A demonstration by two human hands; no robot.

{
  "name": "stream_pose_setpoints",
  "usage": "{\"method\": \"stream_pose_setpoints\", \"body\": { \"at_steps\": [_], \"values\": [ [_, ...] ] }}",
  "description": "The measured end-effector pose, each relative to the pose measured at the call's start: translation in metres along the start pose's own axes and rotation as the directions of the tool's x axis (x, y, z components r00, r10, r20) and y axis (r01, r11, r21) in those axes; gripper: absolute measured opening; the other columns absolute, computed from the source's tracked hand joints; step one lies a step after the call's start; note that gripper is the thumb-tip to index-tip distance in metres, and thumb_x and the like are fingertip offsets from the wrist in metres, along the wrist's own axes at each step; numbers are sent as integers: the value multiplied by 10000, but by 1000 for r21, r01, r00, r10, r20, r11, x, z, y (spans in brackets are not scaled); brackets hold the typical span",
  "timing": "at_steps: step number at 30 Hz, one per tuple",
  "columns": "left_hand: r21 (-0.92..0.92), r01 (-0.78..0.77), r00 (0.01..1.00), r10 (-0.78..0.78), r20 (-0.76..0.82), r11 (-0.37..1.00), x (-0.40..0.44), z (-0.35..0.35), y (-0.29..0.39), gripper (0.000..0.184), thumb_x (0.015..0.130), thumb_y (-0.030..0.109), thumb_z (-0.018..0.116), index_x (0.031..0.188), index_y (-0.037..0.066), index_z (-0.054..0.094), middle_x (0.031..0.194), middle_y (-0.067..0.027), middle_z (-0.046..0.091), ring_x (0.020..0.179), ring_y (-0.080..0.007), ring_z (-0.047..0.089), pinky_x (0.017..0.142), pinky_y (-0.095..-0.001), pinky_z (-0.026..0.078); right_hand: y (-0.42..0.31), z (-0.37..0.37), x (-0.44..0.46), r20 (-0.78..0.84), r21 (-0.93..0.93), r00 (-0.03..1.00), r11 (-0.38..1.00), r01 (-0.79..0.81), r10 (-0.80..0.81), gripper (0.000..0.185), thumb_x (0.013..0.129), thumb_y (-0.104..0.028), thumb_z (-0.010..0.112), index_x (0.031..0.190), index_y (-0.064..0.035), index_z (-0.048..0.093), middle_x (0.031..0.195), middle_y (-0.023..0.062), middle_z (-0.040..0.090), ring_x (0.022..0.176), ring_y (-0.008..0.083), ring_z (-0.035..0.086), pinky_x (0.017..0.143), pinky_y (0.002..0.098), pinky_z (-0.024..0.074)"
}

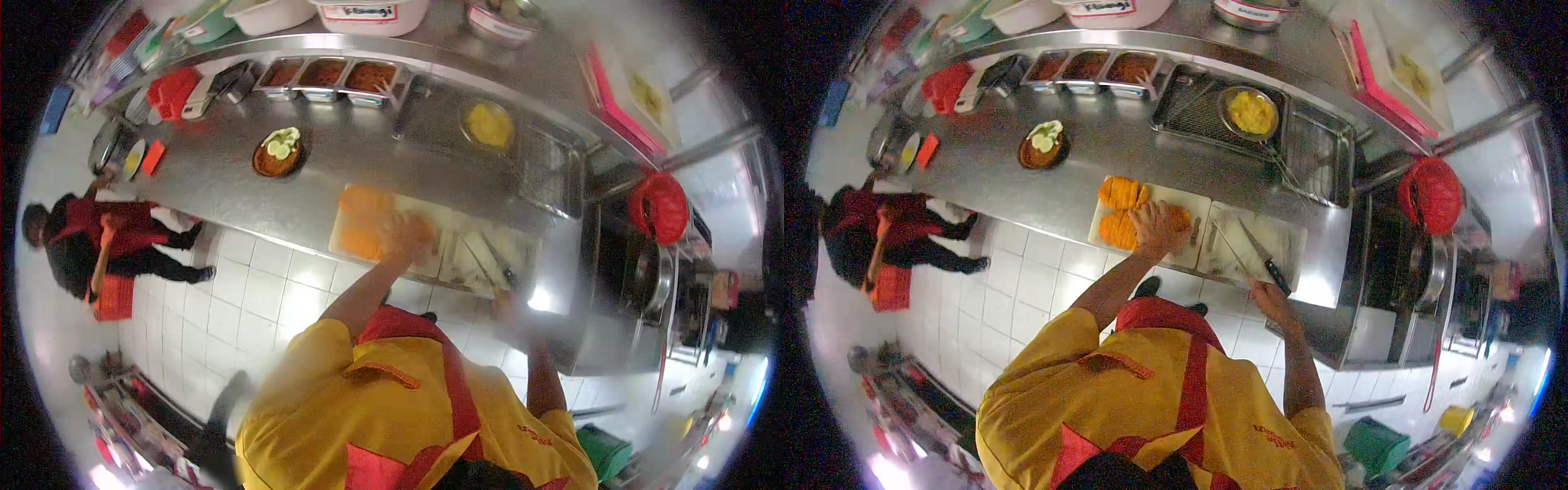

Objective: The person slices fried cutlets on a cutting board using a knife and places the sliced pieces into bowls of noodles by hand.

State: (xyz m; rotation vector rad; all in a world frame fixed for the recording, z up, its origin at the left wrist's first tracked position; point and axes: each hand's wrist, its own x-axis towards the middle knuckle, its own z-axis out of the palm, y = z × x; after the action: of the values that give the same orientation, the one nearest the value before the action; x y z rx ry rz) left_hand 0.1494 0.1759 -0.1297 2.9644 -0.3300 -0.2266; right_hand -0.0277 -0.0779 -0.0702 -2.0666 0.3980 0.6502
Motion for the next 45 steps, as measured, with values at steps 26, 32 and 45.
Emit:
{"method": "stream_pose_setpoints", "body": {
  "at_steps": [26, 32, 45],
  "values": [
    [-176, 203, 898, -255, -359, 963, -28, 31, 32, 722, 645, 533, 683, 1176, 84, 492, 1188, -149, 476, 1186, -332, 407, 1015, -674, 104, -62, -37, 131, 216, -546, 950, 779, 308, -224, 638, 949, -492, 256, 831, 46, 578, 808, 295, 584, 810, 468, 566, 744, 511, 439],
    [-54, 222, 879, -223, -421, 974, -27, 11, 43, 688, 654, 540, 674, 1155, 96, 515, 1186, -146, 474, 1228, -338, 366, 996, -699, 86, -35, -30, 145, 229, -591, 925, 712, 379, -302, 663, 958, -472, 230, 840, 67, 597, 772, 291, 586, 781, 464, 569, 770, 514, 437],
    [-142, 263, 866, -299, -401, 954, -20, 35, 33, 671, 654, 441, 688, 1184, 77, 496, 1171, -143, 471, 1240, -321, 363, 1022, -681, 55, -66, 1, 161, 234, -596, 947, 736, 320, -221, 644, 962, -459, 229, 872, 68, 589, 869, 307, 582, 870, 474, 556, 779, 504, 431]
  ]
}}
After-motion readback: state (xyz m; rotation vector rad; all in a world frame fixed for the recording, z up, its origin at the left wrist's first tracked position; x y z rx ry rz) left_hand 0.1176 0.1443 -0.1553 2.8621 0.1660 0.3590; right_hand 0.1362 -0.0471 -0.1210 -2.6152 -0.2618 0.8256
